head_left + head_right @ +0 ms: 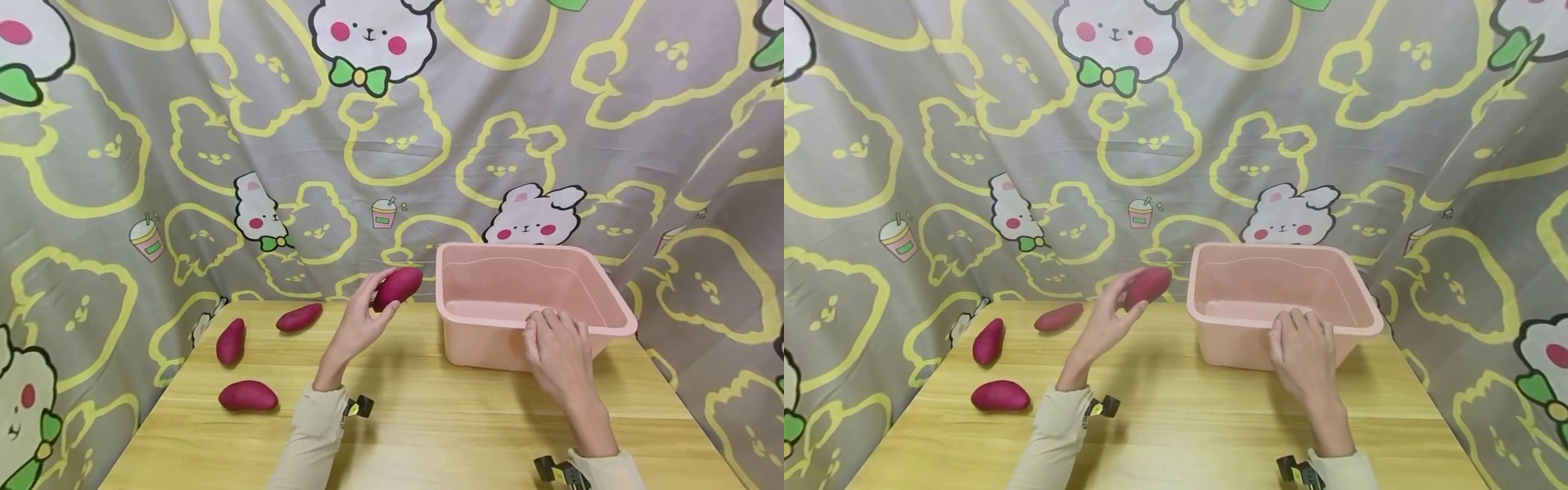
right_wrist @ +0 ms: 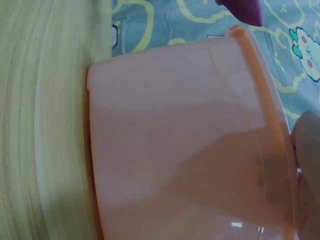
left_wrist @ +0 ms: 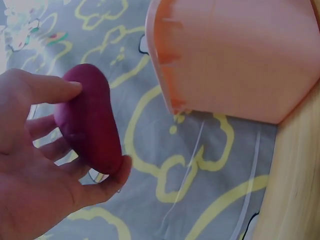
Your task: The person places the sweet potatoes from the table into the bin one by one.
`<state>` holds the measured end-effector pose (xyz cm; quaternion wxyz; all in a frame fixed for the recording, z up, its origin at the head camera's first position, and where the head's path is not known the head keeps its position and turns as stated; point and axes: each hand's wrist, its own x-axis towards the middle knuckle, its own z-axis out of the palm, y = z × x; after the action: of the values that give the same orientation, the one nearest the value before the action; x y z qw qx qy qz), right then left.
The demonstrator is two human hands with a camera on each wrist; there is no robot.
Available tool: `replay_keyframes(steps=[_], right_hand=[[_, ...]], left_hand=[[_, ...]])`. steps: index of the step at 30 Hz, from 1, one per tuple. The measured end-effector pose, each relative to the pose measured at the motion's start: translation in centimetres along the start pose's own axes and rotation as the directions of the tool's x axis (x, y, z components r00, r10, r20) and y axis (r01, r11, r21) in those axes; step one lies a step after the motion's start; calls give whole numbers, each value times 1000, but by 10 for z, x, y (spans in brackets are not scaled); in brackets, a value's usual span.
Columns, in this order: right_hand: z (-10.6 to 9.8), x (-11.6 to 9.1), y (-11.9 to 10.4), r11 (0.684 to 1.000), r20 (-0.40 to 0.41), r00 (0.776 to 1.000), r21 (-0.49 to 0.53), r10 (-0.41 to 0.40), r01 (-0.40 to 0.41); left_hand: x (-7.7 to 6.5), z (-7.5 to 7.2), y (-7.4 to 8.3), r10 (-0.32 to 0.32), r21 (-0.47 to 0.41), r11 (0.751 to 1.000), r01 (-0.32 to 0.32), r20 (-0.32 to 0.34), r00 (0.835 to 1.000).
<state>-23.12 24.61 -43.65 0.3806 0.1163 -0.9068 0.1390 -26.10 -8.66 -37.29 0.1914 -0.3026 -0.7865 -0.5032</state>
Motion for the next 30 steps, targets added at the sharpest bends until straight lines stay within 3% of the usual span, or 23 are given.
replay_keyframes(steps=[6,11,20,30], right_hand=[[2,1,-2,1000,8,1000,0,-6,6],[2,1,-2,1000,24,1000,0,-1,1],[1,-1,1,1000,26,1000,-7,14,-14],[1,0,1,1000,21,1000,2,2,-2]], left_hand=[[-1,3,6,69,25,997,-68,-5,998],[0,12,2,82,1,997,-82,-10,997],[7,37,-24,98,-39,994,-99,-34,995],[13,52,-18,118,-60,991,-121,-41,992]])
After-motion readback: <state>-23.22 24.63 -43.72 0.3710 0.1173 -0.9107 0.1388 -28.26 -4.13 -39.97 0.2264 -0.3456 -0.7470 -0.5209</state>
